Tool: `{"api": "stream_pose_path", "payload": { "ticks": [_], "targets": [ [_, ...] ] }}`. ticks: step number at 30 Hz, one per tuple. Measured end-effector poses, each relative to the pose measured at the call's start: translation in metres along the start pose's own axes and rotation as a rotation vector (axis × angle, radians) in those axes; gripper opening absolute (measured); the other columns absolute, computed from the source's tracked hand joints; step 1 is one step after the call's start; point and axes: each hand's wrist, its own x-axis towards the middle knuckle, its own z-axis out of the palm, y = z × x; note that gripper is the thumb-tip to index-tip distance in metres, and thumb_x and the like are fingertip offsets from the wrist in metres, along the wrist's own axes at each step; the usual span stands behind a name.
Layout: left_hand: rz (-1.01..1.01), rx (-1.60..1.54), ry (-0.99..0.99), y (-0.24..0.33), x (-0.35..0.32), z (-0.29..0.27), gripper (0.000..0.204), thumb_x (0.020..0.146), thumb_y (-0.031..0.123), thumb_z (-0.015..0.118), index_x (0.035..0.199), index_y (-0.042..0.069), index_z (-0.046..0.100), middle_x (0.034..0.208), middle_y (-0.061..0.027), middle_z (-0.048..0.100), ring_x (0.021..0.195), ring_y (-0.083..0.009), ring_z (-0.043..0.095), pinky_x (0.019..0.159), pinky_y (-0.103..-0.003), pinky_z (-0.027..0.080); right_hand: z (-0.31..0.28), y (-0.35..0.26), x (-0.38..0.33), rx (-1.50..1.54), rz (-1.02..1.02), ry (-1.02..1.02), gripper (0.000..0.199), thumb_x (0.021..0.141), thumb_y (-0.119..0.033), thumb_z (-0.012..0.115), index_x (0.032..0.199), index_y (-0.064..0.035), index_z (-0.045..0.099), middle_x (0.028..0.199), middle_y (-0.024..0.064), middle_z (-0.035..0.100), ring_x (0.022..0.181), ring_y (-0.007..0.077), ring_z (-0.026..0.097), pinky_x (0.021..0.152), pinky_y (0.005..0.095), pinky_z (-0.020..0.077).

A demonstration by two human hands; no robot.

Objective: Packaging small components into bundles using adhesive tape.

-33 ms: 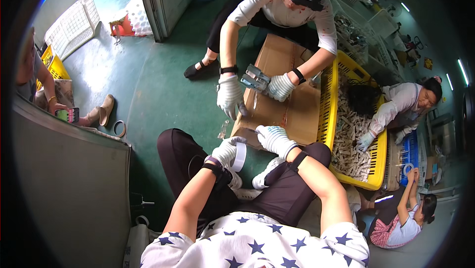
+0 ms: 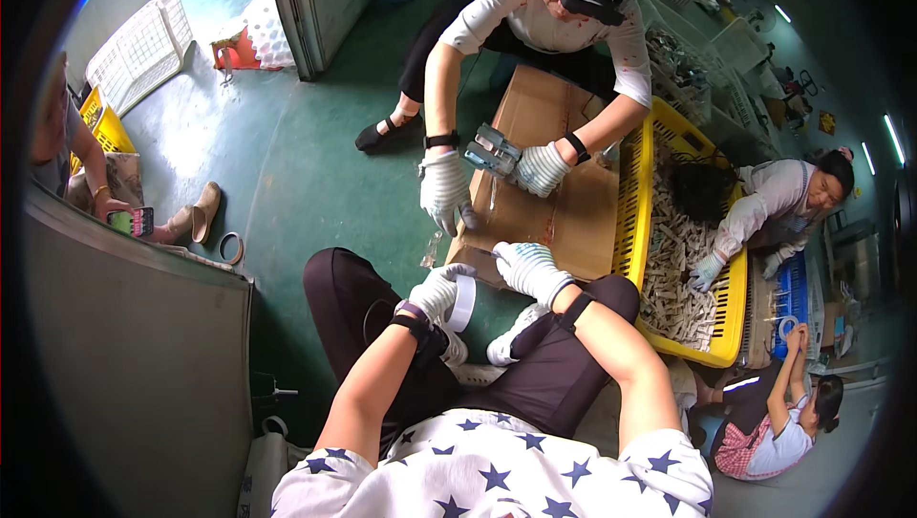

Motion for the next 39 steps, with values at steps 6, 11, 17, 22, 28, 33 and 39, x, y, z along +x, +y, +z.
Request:
{"api": "stream_pose_path", "payload": {
  "ticks": [6, 11, 17, 22, 28, 33, 39],
  "targets": [
    [-0.146, -0.194, -0.020, 0.027, -0.011, 0.014, 0.021, 0.083, -0.004, 0.068, 0.103, 0.004, 0.069, 0.092, 0.0005, 0.067, 0.083, -0.0091, 0.058, 0.075, -0.026, 0.050, 0.027, -0.005, 0.019, -0.186, -0.052, 0.017, 0.019, 0.089, -0.019, 0.049, 0.096, -0.0070, 0.062, 0.081, 0.0170, 0.069, 0.074, 0.0345, 0.068, 0.064, 0.0474, 0.0516],
    [0.049, 0.147, -0.047, 0.011, -0.010, 0.003, 0.020, 0.082, -0.001, 0.070, 0.101, 0.004, 0.069, 0.089, 0.0008, 0.067, 0.078, -0.0085, 0.058, 0.070, -0.026, 0.050, 0.034, -0.017, 0.031, -0.287, -0.042, 0.012, 0.017, 0.089, -0.017, 0.048, 0.095, -0.0078, 0.062, 0.082, 0.0147, 0.070, 0.074, 0.0299, 0.070, 0.062, 0.0454, 0.0516],
    [-0.024, -0.115, -0.019, 0.021, -0.019, -0.001, 0.018, 0.082, -0.001, 0.070, 0.099, 0.005, 0.071, 0.086, 0.0021, 0.067, 0.075, -0.0073, 0.059, 0.068, -0.024, 0.049, 0.011, -0.001, -0.008, -0.173, -0.130, 0.049, 0.023, 0.092, -0.018, 0.043, 0.091, -0.0059, 0.062, 0.080, 0.0160, 0.068, 0.073, 0.0346, 0.067, 0.060, 0.0479, 0.0502],
    [-0.029, -0.186, -0.035, 0.019, -0.018, 0.004, 0.018, 0.081, -0.001, 0.072, 0.098, 0.005, 0.070, 0.087, 0.0006, 0.068, 0.076, -0.0086, 0.061, 0.069, -0.025, 0.051, -0.038, 0.028, -0.086, 0.026, -0.004, 0.191, 0.023, 0.089, -0.024, 0.051, 0.099, -0.0073, 0.064, 0.089, 0.0163, 0.068, 0.080, 0.0359, 0.066, 0.070, 0.0468, 0.0523],
    [-0.034, -0.330, -0.078, 0.005, -0.005, 0.000, 0.020, 0.080, -0.004, 0.073, 0.097, 0.005, 0.070, 0.094, -0.0012, 0.068, 0.082, -0.0105, 0.063, 0.076, -0.026, 0.053, -0.048, 0.097, -0.196, 0.255, 0.334, 0.560, 0.027, 0.087, -0.016, 0.057, 0.109, -0.0015, 0.063, 0.098, 0.0217, 0.066, 0.089, 0.0398, 0.063, 0.080, 0.0436, 0.0516],
    [-0.073, -0.298, -0.036, -0.006, 0.006, -0.002, 0.016, 0.083, -0.003, 0.068, 0.098, 0.002, 0.070, 0.092, -0.0042, 0.068, 0.081, -0.0129, 0.064, 0.074, -0.025, 0.053, -0.006, 0.144, -0.281, 0.489, 0.604, 0.721, 0.030, 0.091, -0.016, 0.059, 0.112, 0.0045, 0.059, 0.097, 0.0189, 0.068, 0.086, 0.0317, 0.065, 0.080, 0.0378, 0.0507],
    [-0.039, -0.311, -0.079, 0.020, -0.003, 0.015, 0.015, 0.084, -0.006, 0.064, 0.097, 0.000, 0.067, 0.088, -0.0080, 0.067, 0.077, -0.0153, 0.063, 0.068, -0.027, 0.053, 0.052, 0.211, -0.347, 0.709, 0.809, 0.693, 0.028, 0.090, -0.011, 0.056, 0.114, 0.0034, 0.057, 0.103, 0.0153, 0.067, 0.091, 0.0243, 0.062, 0.083, 0.0329, 0.0480]
  ]
}}
